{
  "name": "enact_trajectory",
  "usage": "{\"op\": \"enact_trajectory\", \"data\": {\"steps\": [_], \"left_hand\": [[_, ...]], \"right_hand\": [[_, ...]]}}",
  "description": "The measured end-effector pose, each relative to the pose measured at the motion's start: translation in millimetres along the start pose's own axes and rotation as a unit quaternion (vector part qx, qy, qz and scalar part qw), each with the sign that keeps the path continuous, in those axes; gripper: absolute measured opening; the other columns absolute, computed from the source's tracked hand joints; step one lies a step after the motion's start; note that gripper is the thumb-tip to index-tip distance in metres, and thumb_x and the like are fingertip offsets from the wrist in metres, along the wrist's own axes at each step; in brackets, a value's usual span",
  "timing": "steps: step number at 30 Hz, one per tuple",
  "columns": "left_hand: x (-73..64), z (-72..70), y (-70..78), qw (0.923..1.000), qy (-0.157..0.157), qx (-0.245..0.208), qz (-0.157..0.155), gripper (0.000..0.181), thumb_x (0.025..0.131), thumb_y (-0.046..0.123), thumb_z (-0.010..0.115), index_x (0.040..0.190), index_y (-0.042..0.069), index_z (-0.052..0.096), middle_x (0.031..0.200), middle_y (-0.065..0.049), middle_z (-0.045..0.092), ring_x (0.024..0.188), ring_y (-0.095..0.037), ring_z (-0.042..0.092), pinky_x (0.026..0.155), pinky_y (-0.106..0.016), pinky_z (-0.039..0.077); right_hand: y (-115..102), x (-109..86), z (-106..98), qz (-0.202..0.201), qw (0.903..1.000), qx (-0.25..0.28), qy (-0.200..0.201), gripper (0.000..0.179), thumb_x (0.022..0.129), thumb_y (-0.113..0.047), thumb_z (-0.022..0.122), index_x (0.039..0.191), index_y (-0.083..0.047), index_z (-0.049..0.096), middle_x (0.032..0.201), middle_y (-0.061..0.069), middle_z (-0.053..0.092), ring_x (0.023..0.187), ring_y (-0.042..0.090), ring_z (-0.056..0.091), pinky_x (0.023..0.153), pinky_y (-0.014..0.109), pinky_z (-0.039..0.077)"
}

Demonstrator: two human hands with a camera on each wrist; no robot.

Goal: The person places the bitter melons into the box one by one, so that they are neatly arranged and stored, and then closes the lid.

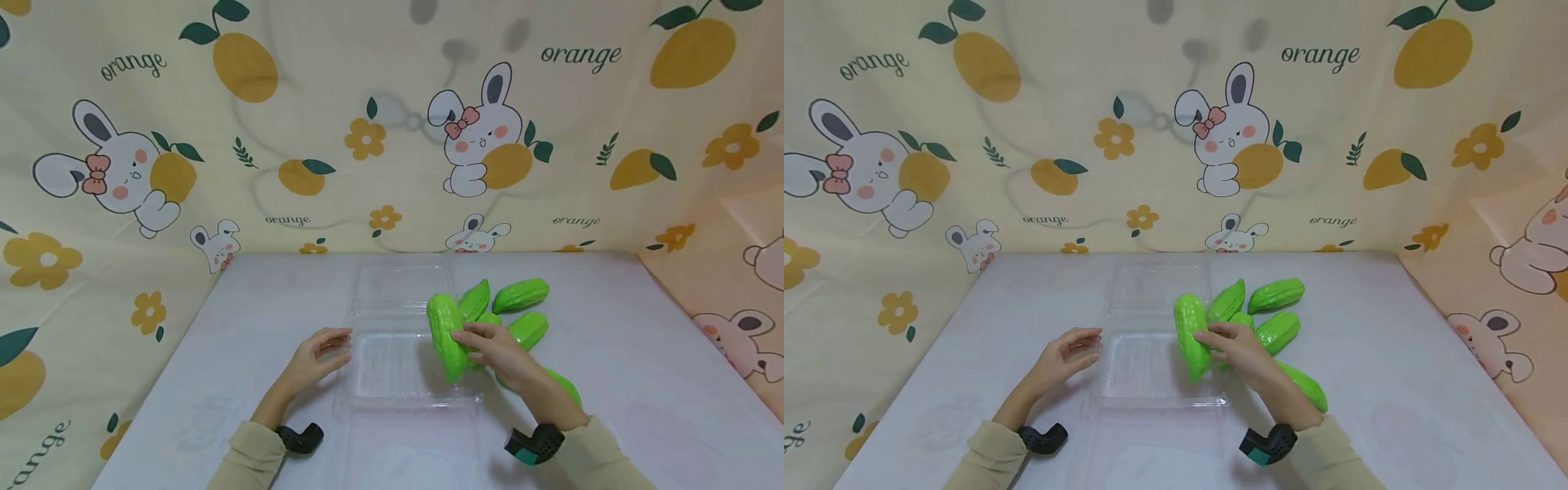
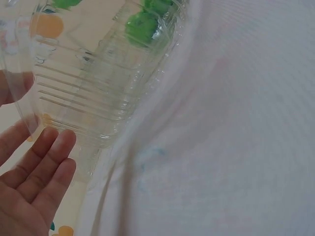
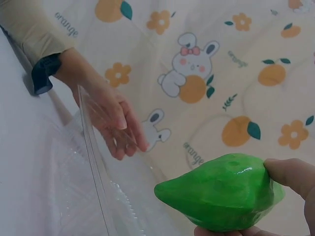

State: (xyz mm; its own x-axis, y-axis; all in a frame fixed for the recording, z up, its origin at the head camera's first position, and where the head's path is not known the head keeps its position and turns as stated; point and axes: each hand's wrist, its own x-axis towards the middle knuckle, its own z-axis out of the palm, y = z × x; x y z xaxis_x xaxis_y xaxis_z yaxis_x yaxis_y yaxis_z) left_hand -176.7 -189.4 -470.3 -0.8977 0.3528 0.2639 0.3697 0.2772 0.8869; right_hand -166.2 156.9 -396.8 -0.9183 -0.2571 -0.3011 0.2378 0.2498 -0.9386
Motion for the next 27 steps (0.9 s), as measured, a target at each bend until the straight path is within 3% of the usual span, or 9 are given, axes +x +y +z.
{"op": "enact_trajectory", "data": {"steps": [8,20,27], "left_hand": [[-0.5,0.2,-0.7,1.0,-0.002,-0.007,-0.002,0.046,0.087,0.008,0.07,0.129,-0.004,0.056,0.123,-0.026,0.059,0.109,-0.009,0.059,0.1,-0.013,0.051],[-1.5,0.3,-3.2,1.0,0.003,0.006,-0.002,0.045,0.087,0.01,0.07,0.129,-0.001,0.057,0.122,-0.024,0.061,0.109,-0.02,0.061,0.1,-0.018,0.053],[-0.6,0.9,-1.7,1.0,0.006,0.001,0.0,0.045,0.087,0.01,0.07,0.128,-0.003,0.057,0.121,-0.025,0.06,0.109,-0.016,0.061,0.099,-0.015,0.053]], "right_hand": [[3,6.2,6,-0.015,0.9999,-0.004,-0.007,0.062,0.096,-0.03,0.058,0.139,0.01,0.041,0.139,0.024,0.051,0.109,0.01,0.059,0.11,0.046,0.048],[3,15.4,23,-0.013,0.9999,0.008,-0.007,0.056,0.093,-0.028,0.063,0.132,0.009,0.049,0.129,0.02,0.059,0.101,0.008,0.061,0.1,0.04,0.055],[4,20.5,31,-0.01,0.9996,0.014,-0.022,0.054,0.092,-0.029,0.064,0.128,0.009,0.054,0.118,0.015,0.066,0.097,0.009,0.064,0.098,0.041,0.057]]}}
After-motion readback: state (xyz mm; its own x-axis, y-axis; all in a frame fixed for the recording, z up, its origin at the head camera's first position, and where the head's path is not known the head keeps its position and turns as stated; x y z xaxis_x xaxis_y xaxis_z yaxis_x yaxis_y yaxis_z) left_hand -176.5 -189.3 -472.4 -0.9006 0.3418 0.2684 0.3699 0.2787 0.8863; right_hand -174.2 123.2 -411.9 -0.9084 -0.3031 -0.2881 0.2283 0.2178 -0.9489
